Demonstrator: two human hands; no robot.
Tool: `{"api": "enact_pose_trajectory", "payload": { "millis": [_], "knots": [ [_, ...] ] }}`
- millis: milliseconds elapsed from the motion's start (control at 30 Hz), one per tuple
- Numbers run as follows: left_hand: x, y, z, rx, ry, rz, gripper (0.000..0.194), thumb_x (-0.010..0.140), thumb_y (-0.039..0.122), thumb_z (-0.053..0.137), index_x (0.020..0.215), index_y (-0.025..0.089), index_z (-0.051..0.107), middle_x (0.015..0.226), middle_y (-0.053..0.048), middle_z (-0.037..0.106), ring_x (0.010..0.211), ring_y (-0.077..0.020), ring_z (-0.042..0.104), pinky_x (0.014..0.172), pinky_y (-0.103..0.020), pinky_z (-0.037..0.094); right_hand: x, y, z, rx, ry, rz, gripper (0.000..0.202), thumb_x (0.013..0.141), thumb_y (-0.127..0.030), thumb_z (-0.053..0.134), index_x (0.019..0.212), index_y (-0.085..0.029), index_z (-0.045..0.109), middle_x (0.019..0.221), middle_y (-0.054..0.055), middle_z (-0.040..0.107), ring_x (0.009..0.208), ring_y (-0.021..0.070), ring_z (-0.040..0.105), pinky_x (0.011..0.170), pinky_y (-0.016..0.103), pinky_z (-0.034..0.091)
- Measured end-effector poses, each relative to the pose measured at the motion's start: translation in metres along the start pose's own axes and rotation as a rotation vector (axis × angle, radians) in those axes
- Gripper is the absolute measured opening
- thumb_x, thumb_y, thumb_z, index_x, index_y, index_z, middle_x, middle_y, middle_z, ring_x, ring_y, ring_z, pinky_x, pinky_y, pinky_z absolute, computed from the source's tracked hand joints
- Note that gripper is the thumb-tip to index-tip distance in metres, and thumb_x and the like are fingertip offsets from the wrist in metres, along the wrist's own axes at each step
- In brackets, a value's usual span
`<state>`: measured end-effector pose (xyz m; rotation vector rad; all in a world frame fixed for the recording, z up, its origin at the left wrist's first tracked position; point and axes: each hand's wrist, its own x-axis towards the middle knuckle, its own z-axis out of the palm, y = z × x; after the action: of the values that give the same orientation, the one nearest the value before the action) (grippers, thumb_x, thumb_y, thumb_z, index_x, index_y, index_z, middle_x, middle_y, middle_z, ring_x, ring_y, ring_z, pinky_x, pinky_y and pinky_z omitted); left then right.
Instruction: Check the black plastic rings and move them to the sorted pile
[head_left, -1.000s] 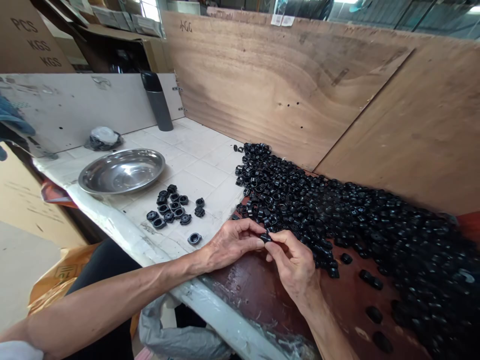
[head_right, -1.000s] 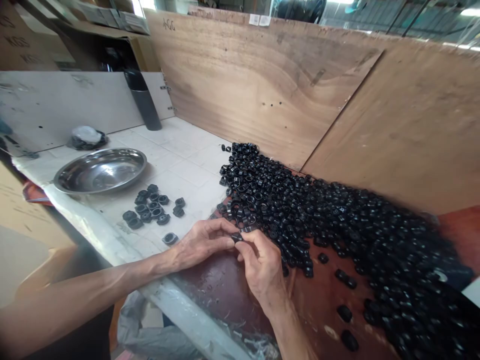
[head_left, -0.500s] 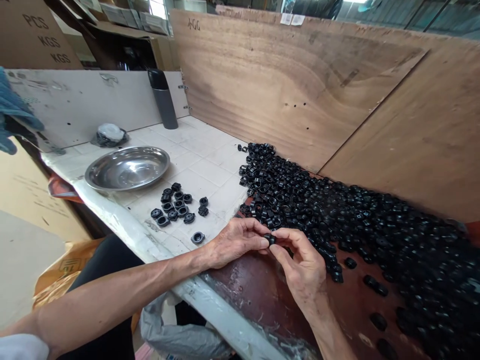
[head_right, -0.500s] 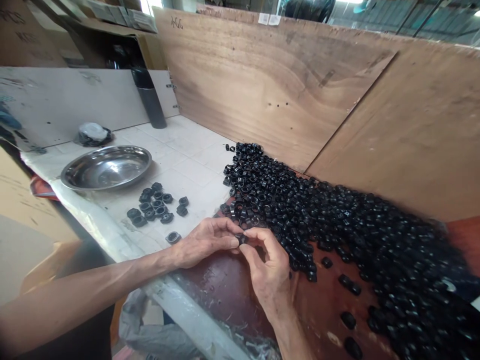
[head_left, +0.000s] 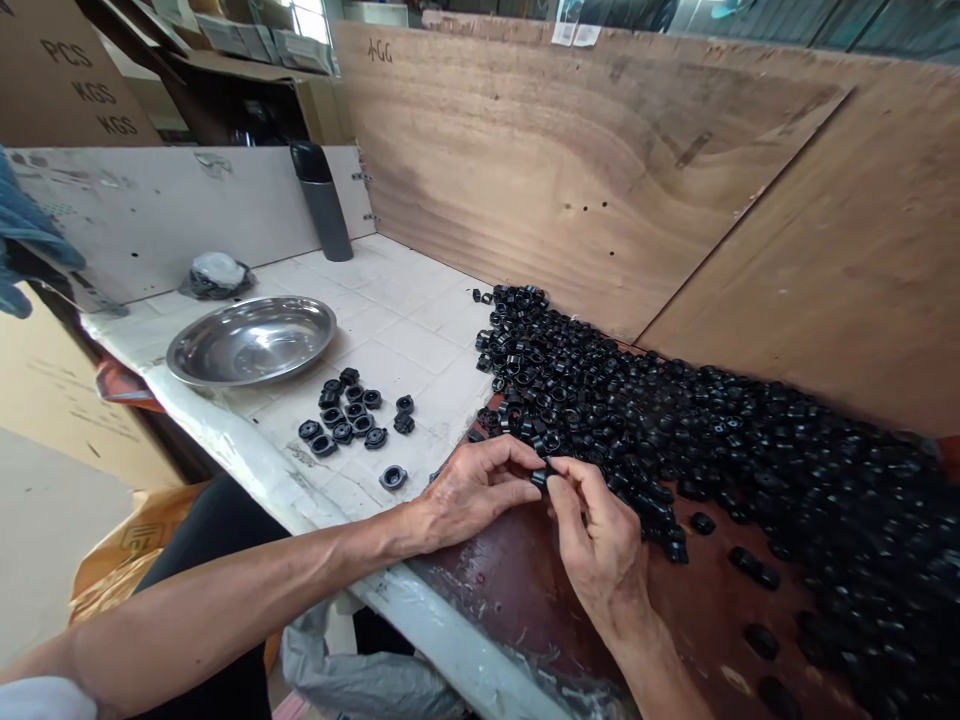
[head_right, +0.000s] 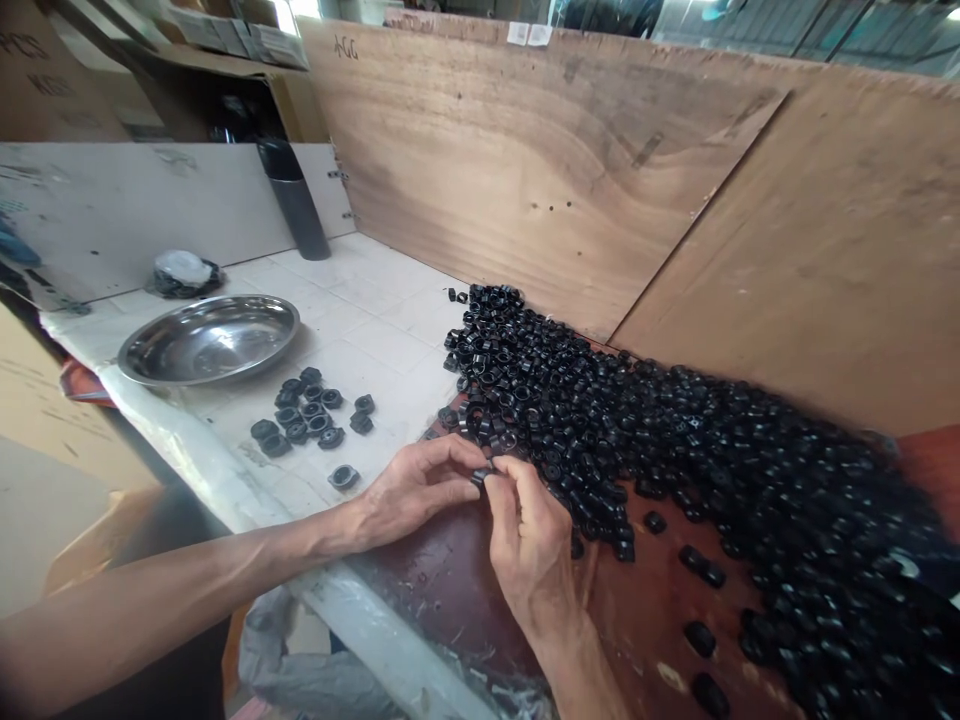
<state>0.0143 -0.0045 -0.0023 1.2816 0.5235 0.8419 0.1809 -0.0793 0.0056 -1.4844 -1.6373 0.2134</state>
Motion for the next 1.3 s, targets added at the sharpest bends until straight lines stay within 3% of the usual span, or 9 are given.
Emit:
{"api": "enact_pose_trajectory", "payload": {
  "millis": [100,233,367,467,633,833,1033,1200,1300],
  "knots": [
    [0.000,0.004,0.000,-0.080,0.006,-0.070,0.026,0.084,0.030,0.078,0.103,0.014,0.069,0.101,-0.007,0.074,0.095,-0.0193,0.070,0.094,-0.037,0.055,0.002,-0.001,-0.003,0.057,-0.084,0.010,0.019,0.102,-0.029,0.055,0.113,-0.019,0.067,0.094,0.006,0.076,0.080,0.0170,0.073,0.074,0.024,0.056],
    [0.000,0.005,-0.001,0.008,0.007,-0.054,0.028,0.083,0.030,0.079,0.103,0.014,0.070,0.098,-0.007,0.073,0.089,-0.0183,0.068,0.086,-0.034,0.055,0.003,-0.001,-0.004,-0.021,-0.109,0.051,0.034,0.105,-0.034,0.048,0.078,-0.021,0.065,0.066,0.000,0.066,0.058,0.0136,0.062,0.062,0.023,0.048],
    [0.001,0.003,-0.002,-0.012,0.027,-0.071,0.029,0.082,0.030,0.078,0.104,0.014,0.069,0.098,-0.007,0.072,0.088,-0.0176,0.068,0.086,-0.034,0.054,0.003,-0.003,-0.006,-0.004,-0.102,0.043,0.035,0.105,-0.036,0.045,0.082,-0.020,0.066,0.066,0.000,0.063,0.060,0.0139,0.060,0.062,0.024,0.046],
    [0.001,0.005,-0.002,0.008,0.056,-0.078,0.029,0.082,0.030,0.078,0.105,0.014,0.068,0.095,-0.005,0.072,0.084,-0.0158,0.066,0.081,-0.031,0.053,0.003,-0.005,-0.007,0.002,-0.100,0.005,0.039,0.103,-0.035,0.051,0.068,-0.020,0.060,0.060,-0.002,0.055,0.055,0.0122,0.053,0.058,0.024,0.043],
    [0.000,0.007,-0.002,-0.011,0.038,-0.082,0.028,0.083,0.031,0.077,0.104,0.014,0.068,0.096,-0.007,0.073,0.087,-0.0183,0.069,0.085,-0.034,0.054,0.003,-0.004,-0.008,0.078,-0.094,0.036,0.016,0.096,-0.032,0.065,0.105,-0.020,0.070,0.077,-0.001,0.068,0.065,0.0128,0.062,0.064,0.022,0.050],
    [0.000,0.008,-0.002,-0.091,-0.005,-0.145,0.031,0.084,0.033,0.077,0.106,0.013,0.067,0.096,-0.009,0.076,0.091,-0.0214,0.073,0.090,-0.038,0.056,0.004,-0.001,-0.006,0.123,-0.081,0.005,0.015,0.099,-0.027,0.059,0.109,-0.020,0.068,0.094,0.004,0.070,0.082,0.0166,0.067,0.076,0.027,0.054],
    [-0.001,0.004,-0.003,0.322,-0.005,0.128,0.022,0.088,0.025,0.072,0.108,0.017,0.072,0.111,-0.008,0.074,0.102,-0.0214,0.070,0.096,-0.037,0.055,0.003,-0.008,-0.001,0.082,-0.169,0.308,0.043,0.106,-0.044,0.042,0.074,-0.022,0.060,0.057,-0.002,0.058,0.052,0.0142,0.055,0.055,0.026,0.044],
    [0.000,0.005,0.000,0.092,0.030,-0.080,0.029,0.086,0.031,0.074,0.109,0.014,0.067,0.100,-0.008,0.076,0.091,-0.0206,0.073,0.088,-0.037,0.059,0.003,-0.010,-0.006,0.177,-0.121,0.248,0.024,0.101,-0.041,0.054,0.108,-0.021,0.065,0.075,-0.001,0.067,0.066,0.0154,0.064,0.064,0.025,0.049],
    [0.000,0.007,0.000,-0.002,-0.004,-0.124,0.033,0.083,0.032,0.079,0.107,0.013,0.067,0.096,-0.008,0.076,0.089,-0.0205,0.073,0.089,-0.037,0.058,0.004,-0.009,-0.007,0.152,-0.139,0.224,0.020,0.099,-0.038,0.058,0.094,-0.021,0.067,0.073,-0.001,0.068,0.064,0.0149,0.064,0.066,0.025,0.050]
  ]
}}
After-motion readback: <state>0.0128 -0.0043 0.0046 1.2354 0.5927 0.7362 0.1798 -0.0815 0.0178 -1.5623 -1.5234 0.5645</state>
